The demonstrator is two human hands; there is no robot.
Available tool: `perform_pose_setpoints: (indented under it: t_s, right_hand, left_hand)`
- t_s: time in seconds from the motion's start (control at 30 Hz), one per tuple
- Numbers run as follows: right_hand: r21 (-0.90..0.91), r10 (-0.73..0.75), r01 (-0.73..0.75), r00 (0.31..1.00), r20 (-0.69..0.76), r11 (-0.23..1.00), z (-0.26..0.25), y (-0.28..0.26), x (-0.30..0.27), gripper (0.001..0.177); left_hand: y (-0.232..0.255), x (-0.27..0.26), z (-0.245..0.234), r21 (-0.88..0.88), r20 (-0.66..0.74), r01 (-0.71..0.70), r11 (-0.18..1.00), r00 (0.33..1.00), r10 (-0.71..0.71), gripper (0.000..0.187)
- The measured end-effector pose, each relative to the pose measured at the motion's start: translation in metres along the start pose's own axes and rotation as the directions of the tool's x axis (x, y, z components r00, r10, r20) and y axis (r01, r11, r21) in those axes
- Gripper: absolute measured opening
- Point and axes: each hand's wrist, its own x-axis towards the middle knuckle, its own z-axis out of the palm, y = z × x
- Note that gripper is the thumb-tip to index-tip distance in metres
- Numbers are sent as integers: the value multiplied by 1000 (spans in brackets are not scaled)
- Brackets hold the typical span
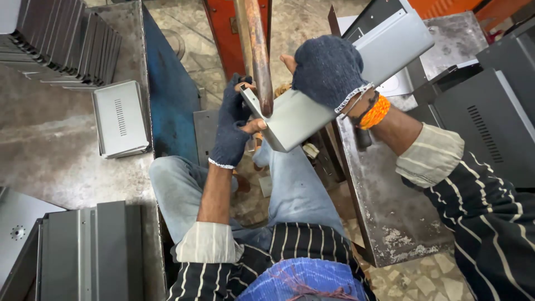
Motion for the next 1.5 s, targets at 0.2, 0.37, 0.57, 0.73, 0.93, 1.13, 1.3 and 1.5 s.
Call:
perform_pose_setpoints:
  t_s: [0.2,0.37,0.57,0.73,0.93,1.13,1.3,1.5]
  right_hand:
    - [-9,22,-22,997,79,1000,-5,-4,-1,53]
    - [-28,-11,13,997,82,1000,-8,-9,-2,49]
    - [-45,5,-1,995,102,999,-1,-9,-1,50]
    - [-8,29,-28,989,147,1000,-3,-11,4,48]
    - [0,53,-53,996,71,999,9,-8,29,41]
    - [17,27,-29,997,77,999,7,-11,35,40]
    - [43,21,-24,997,77,999,14,-1,32,32]
    - [-2,-67,67,997,43,998,18,6,20,43]
  left_hand:
    - [0,-5,4,5,-22,-7,1000,1000,7,79]
    - [-4,-8,10,-76,-53,-19,997,998,15,79]
    - [-37,-14,-5,-162,-66,55,985,996,-66,87]
    - [-48,-5,-15,-50,-76,-85,995,994,81,92]
    - [-43,26,-30,-2,-91,-30,1000,995,30,94]
    - [-87,43,-50,-189,-74,-82,979,995,69,88]
    - [-58,38,-35,-469,-62,-63,881,997,39,88]
    - [-144,40,-62,-518,-78,11,856,995,-60,84]
